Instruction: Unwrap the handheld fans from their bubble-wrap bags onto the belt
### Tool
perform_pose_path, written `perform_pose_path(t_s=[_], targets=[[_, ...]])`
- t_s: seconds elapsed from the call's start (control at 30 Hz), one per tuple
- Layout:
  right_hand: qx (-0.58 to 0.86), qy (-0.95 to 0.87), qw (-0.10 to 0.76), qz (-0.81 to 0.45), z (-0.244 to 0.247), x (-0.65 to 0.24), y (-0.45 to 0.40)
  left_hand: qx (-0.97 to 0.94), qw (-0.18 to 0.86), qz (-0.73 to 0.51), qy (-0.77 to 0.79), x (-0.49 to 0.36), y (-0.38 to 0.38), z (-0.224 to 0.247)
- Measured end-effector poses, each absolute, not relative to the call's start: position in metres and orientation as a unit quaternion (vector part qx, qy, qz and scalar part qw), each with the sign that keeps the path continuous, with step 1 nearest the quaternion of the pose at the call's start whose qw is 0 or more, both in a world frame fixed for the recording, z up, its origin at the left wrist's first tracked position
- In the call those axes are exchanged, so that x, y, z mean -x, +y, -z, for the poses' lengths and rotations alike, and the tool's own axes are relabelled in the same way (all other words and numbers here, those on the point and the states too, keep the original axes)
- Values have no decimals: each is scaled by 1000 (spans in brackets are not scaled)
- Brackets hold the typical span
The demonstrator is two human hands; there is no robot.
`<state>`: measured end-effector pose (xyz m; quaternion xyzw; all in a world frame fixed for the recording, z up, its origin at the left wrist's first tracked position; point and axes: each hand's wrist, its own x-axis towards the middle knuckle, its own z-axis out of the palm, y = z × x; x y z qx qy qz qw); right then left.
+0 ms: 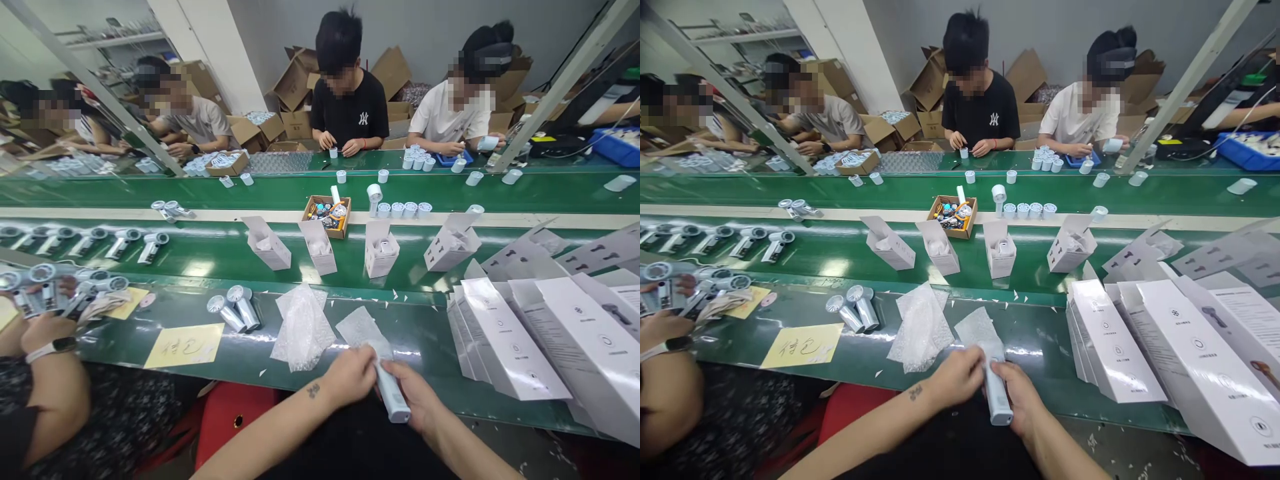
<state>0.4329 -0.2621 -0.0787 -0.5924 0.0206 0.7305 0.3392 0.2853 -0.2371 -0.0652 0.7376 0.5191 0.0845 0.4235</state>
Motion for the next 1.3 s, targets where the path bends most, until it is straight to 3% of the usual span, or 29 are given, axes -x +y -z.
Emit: perform_pose_path(t_s=[0.1, 0.3, 0.4, 0.5, 0.57, 0.63, 0.67, 0.77, 0.83, 0.93, 1.1, 1.2, 1.3], targets=[[601, -1, 304, -739, 78, -439, -266, -674, 474, -121, 553, -287, -228, 53], [563, 7, 273, -780, 58, -472, -272, -435, 671, -168, 576, -281, -233, 40], [481, 37, 220, -848, 46, -473, -266, -504, 677, -187, 503, -279, -246, 28], [461, 9, 208, -863, 42, -455, -258, -659, 669, -157, 306, -269, -248, 14], [480, -50, 220, -848, 45, -440, -251, -688, 611, -128, 371, -243, -235, 11], [525, -137, 240, -805, 54, -428, -241, -615, 449, -131, 635, -198, -211, 17], [562, -195, 258, -761, 61, -424, -235, -546, 346, -136, 750, -170, -197, 22], [689, -383, 276, -550, 91, -420, -214, -449, 214, -100, 862, -89, -158, 48], [735, -459, 241, -436, 115, -419, -204, -410, 166, -67, 894, -51, -143, 66], [750, -499, 217, -377, 144, -420, -200, -388, 135, -40, 911, -24, -137, 90], [765, -510, 285, -270, 136, -406, -206, -368, 141, -20, 919, -10, -138, 103], [686, -396, 412, -451, 114, -369, -204, -407, 175, -36, 896, -23, -141, 100], [581, -249, 408, -659, 104, -315, -196, -468, 259, -76, 841, -64, -158, 93]])
